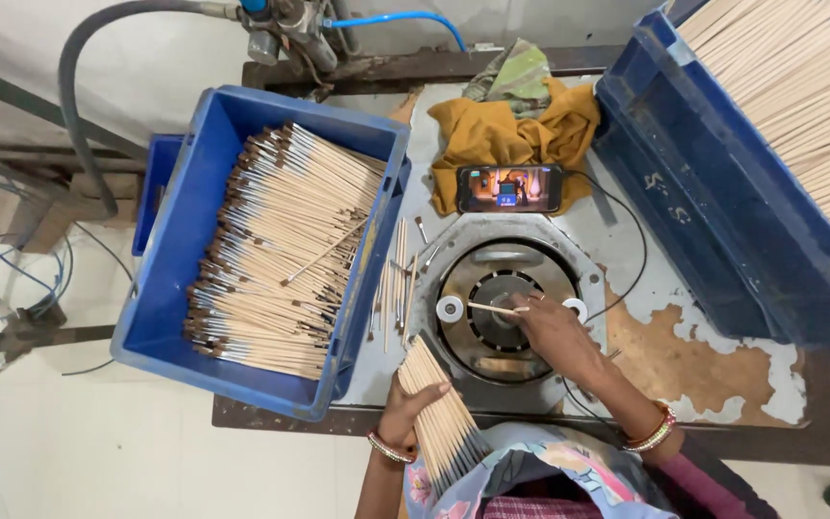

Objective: The recorder is seen taking bunches of incense sticks from a bin and inserting them into a circular machine component to bundle or align them.

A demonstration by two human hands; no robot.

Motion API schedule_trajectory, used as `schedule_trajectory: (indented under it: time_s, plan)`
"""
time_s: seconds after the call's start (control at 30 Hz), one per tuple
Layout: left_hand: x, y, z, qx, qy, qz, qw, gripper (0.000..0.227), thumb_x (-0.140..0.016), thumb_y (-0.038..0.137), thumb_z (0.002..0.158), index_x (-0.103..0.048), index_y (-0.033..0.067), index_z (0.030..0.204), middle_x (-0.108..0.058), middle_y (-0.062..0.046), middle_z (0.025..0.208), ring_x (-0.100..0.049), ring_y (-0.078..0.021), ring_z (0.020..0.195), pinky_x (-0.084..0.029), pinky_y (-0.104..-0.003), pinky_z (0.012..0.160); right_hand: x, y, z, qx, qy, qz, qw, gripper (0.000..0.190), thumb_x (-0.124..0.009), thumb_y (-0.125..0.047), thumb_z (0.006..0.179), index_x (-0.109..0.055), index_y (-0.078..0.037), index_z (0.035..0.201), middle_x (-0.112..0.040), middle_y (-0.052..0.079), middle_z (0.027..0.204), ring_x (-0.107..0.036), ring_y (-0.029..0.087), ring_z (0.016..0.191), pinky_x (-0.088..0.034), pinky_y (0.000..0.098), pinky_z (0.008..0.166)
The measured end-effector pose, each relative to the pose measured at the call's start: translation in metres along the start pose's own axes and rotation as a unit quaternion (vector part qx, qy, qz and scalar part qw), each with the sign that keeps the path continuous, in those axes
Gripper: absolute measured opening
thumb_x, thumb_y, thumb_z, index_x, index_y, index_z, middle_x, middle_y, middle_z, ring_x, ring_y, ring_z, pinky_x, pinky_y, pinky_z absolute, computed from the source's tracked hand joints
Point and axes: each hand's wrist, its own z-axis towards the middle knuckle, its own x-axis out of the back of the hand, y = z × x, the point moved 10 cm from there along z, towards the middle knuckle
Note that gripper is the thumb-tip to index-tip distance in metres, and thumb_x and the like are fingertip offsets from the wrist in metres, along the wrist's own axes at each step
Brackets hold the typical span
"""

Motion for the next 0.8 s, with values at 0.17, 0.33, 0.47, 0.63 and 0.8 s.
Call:
schedule_trajectory:
  time_s: [0.17,0.33,0.47,0.63,0.8]
  plan:
    - [-0.028,0.015,0.003,-0.099,-0.041,0.120,0.987,0.060,-0.084,-0.001,0.073,-0.055,0.0028,0.125,-0.070,-0.007,0.103,-0.072,-0.0175,0.089,-0.061,-0.033,0.078,0.031,-0.020,-0.009,-0.099,0.037,0.246,0.963,0.027,-0.060,-0.007,0.094,-0.064,-0.003,0.120,-0.073,0.015,0.096,-0.074,0.033,0.085,-0.057,0.0451,0.074]
    - [-0.092,0.081,-0.017,-0.208,-0.135,0.293,0.923,0.056,-0.084,0.001,0.073,-0.059,0.0004,0.123,-0.073,-0.007,0.106,-0.073,-0.0176,0.094,-0.060,-0.031,0.084,0.028,-0.062,-0.018,0.010,-0.107,0.164,0.981,0.036,-0.071,-0.005,0.084,-0.063,-0.004,0.119,-0.072,0.017,0.100,-0.071,0.038,0.090,-0.056,0.0460,0.074]
    - [-0.067,0.057,0.001,-0.132,-0.109,0.143,0.975,0.047,-0.084,0.002,0.079,-0.059,-0.0022,0.119,-0.071,-0.010,0.100,-0.072,-0.0214,0.089,-0.061,-0.036,0.077,0.072,-0.037,-0.027,0.024,0.000,0.129,0.991,0.048,-0.066,-0.001,0.076,-0.064,-0.012,0.123,-0.075,0.013,0.097,-0.074,0.034,0.087,-0.057,0.0439,0.076]
    - [-0.029,0.020,0.006,0.015,-0.056,-0.070,0.996,0.028,-0.076,0.005,0.085,-0.062,-0.0020,0.109,-0.072,-0.014,0.088,-0.076,-0.0288,0.075,-0.063,-0.041,0.063,0.028,-0.007,0.005,-0.014,-0.041,-0.047,0.998,0.052,-0.067,-0.008,0.078,-0.058,-0.005,0.129,-0.069,0.018,0.092,-0.069,0.040,0.084,-0.055,0.0477,0.073]
    - [-0.004,0.002,0.007,0.007,-0.017,-0.043,0.999,0.028,-0.072,-0.002,0.082,-0.063,-0.0018,0.109,-0.072,-0.013,0.089,-0.077,-0.0284,0.077,-0.064,-0.041,0.065,-0.012,0.008,0.008,-0.048,-0.081,-0.048,0.994,0.029,-0.061,-0.012,0.092,-0.062,-0.007,0.120,-0.068,0.017,0.095,-0.068,0.039,0.088,-0.053,0.0480,0.076]
